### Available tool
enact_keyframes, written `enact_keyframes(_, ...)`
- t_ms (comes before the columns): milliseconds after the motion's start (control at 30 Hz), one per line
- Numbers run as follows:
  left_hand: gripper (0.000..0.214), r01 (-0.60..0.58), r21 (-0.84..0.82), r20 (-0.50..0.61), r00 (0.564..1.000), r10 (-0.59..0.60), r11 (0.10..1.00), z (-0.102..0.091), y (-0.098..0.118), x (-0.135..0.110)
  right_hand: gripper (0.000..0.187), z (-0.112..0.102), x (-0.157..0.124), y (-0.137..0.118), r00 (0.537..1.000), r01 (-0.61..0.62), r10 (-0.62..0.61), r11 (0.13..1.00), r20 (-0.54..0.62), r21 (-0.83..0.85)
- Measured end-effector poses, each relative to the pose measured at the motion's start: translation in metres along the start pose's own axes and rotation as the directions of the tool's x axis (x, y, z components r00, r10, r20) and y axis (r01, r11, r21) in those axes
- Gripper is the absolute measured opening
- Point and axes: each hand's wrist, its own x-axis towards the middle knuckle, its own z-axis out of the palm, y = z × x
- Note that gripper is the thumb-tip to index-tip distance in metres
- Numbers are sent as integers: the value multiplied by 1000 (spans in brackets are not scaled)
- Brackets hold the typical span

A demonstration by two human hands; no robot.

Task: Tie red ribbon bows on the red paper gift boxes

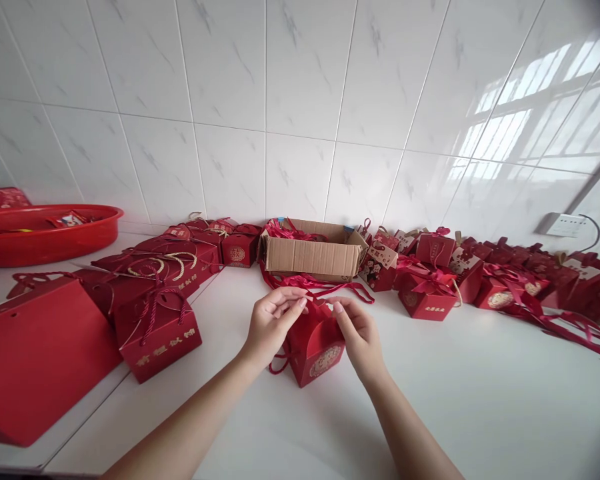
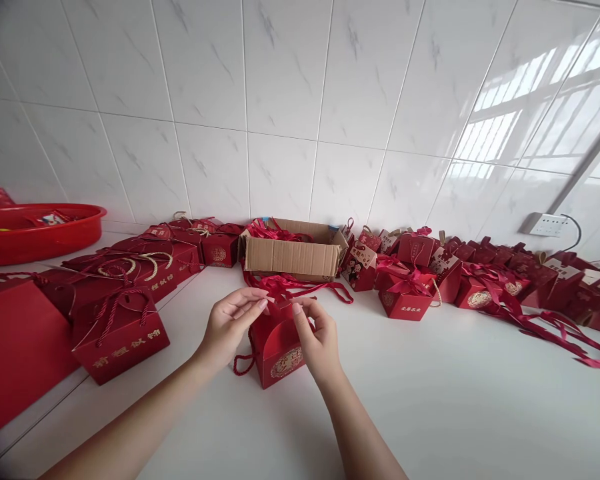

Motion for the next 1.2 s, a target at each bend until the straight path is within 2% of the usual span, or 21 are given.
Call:
enact_keyframes(233,20,-7,-97,-65,998,1,995,-2,2,4,37,-4,-2,-10,976,-116,119,993,183,-28)
enact_keyframes(400,25,20,-72,-93,995,-27,997,-5,1,6,28,-7,-3,-11,988,-59,57,998,143,5)
enact_keyframes(500,30,8,28,8,1000,-8,1000,-6,1,5,27,-9,-2,-10,990,-85,75,994,122,75)
enact_keyframes(600,26,-58,180,144,989,32,982,-6,0,4,27,-10,-2,-9,988,-135,120,978,101,161)
enact_keyframes(667,20,-79,240,162,986,40,968,-5,-2,4,28,-10,-1,-8,987,-150,137,972,85,181)
enact_keyframes(800,17,11,166,-1,1000,-11,986,-5,-5,8,30,-9,-1,-7,986,-155,144,979,88,135)
enact_keyframes(900,18,99,83,-107,990,-90,992,-6,-6,11,31,-9,-1,-6,992,-111,106,991,68,76)
enact_keyframes(1000,20,159,42,-121,981,-153,986,-6,-6,12,28,-8,0,-6,994,-100,98,994,49,53)
enact_keyframes(1200,22,194,-29,-68,978,-196,981,-4,-6,9,26,-9,1,-5,987,-127,121,991,109,47)
